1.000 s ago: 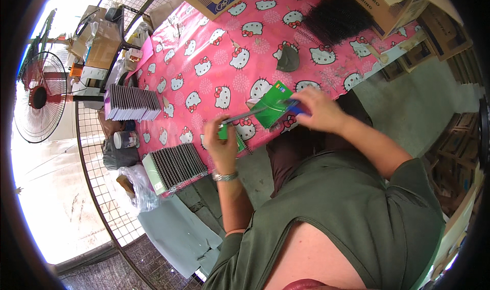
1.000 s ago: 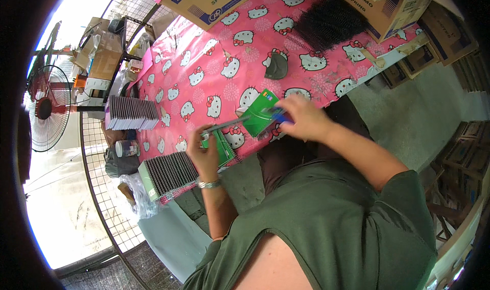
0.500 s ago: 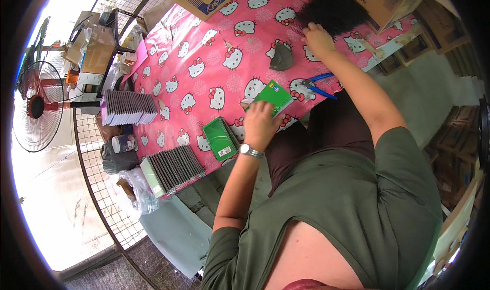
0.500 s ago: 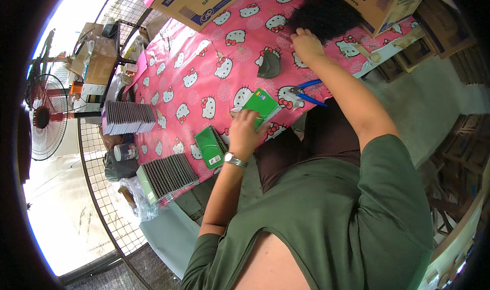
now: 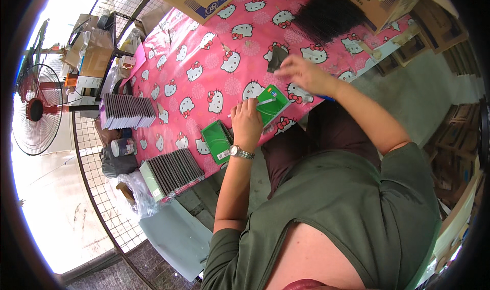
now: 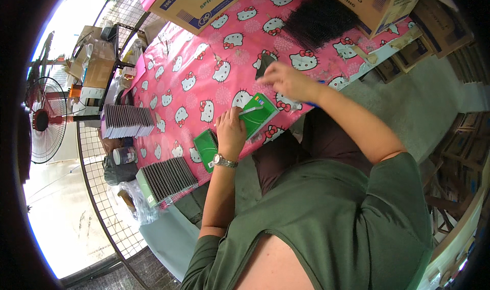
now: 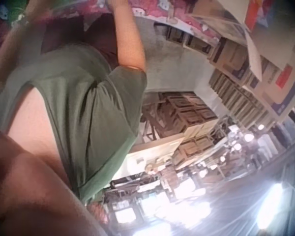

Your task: The person organizes and stacks small green notebooks, سپس inserts black spiral bindings into the pre-punched holes of individual notebooks and uses a blue tool to crimp the ends of the bindings.

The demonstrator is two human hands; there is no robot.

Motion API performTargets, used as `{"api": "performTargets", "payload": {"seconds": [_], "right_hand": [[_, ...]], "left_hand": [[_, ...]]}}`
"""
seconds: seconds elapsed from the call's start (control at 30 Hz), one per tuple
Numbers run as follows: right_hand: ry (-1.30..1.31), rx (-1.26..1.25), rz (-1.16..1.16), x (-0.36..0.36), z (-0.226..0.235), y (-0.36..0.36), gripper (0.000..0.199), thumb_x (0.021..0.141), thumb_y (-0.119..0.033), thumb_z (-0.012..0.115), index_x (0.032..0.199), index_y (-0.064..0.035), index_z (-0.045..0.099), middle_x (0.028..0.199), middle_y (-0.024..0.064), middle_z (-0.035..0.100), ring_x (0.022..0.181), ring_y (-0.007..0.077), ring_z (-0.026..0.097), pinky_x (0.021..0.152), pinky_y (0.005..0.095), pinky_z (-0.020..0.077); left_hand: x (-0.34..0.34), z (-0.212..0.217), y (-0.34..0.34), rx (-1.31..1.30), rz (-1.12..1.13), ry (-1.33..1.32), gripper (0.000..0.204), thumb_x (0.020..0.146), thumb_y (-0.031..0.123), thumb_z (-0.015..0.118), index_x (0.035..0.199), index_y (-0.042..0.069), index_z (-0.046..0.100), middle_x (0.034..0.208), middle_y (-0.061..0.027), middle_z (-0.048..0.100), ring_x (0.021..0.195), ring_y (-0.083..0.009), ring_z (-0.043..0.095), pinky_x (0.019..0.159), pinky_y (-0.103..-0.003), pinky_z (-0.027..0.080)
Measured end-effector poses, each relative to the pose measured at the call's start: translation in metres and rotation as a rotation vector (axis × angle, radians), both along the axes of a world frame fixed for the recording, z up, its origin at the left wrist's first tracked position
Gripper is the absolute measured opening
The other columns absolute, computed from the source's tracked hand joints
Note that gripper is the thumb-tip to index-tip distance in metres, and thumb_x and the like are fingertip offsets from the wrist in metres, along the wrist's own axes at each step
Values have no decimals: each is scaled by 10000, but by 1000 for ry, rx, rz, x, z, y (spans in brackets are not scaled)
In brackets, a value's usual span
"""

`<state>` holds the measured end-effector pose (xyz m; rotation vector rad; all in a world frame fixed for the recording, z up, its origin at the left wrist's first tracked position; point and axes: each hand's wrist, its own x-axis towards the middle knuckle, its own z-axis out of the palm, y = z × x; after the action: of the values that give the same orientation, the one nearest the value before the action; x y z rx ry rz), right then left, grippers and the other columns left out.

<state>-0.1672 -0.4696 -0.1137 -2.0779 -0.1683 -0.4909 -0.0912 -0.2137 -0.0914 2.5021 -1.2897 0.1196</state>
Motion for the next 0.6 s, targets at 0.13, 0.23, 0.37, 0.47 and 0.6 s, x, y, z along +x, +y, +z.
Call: {"api": "performTargets", "payload": {"seconds": [0.13,0.23,0.37,0.47,0.6], "right_hand": [[119,75,85,-15,5,29,250,860,-89,675,1096,-144,738,1002,81,635,947,256,619,829,377,514],[72,64,80,-12,-1,36,246,845,-84,710,1088,-119,733,933,60,636,909,231,614,793,360,502],[-42,-7,-19,-7,-2,45,200,849,-73,704,1045,-101,737,889,58,640,859,230,620,737,350,504],[25,81,50,-6,-4,48,184,863,-84,691,1043,-93,728,884,63,641,847,232,623,740,354,502],[426,350,79,-13,15,53,255,883,-91,672,1138,-76,668,861,93,632,824,225,625,736,343,500]], "left_hand": [[1,-7,-6,-78,-12,-70,202,830,122,626,1023,66,611,951,-91,648,902,-289,596,917,-437,386],[5,-7,-7,-151,-66,-61,212,832,207,676,989,80,609,880,-85,626,889,-282,588,880,-422,399],[8,-4,-7,-152,-97,-44,213,852,237,691,974,77,622,880,-75,635,883,-274,589,882,-420,396],[8,-3,-8,-134,-86,-29,187,862,208,685,973,66,634,901,-68,650,889,-267,592,895,-416,390],[6,-6,-8,-153,-87,-39,205,865,181,662,1026,63,613,942,-86,643,930,-282,586,932,-432,390]]}}
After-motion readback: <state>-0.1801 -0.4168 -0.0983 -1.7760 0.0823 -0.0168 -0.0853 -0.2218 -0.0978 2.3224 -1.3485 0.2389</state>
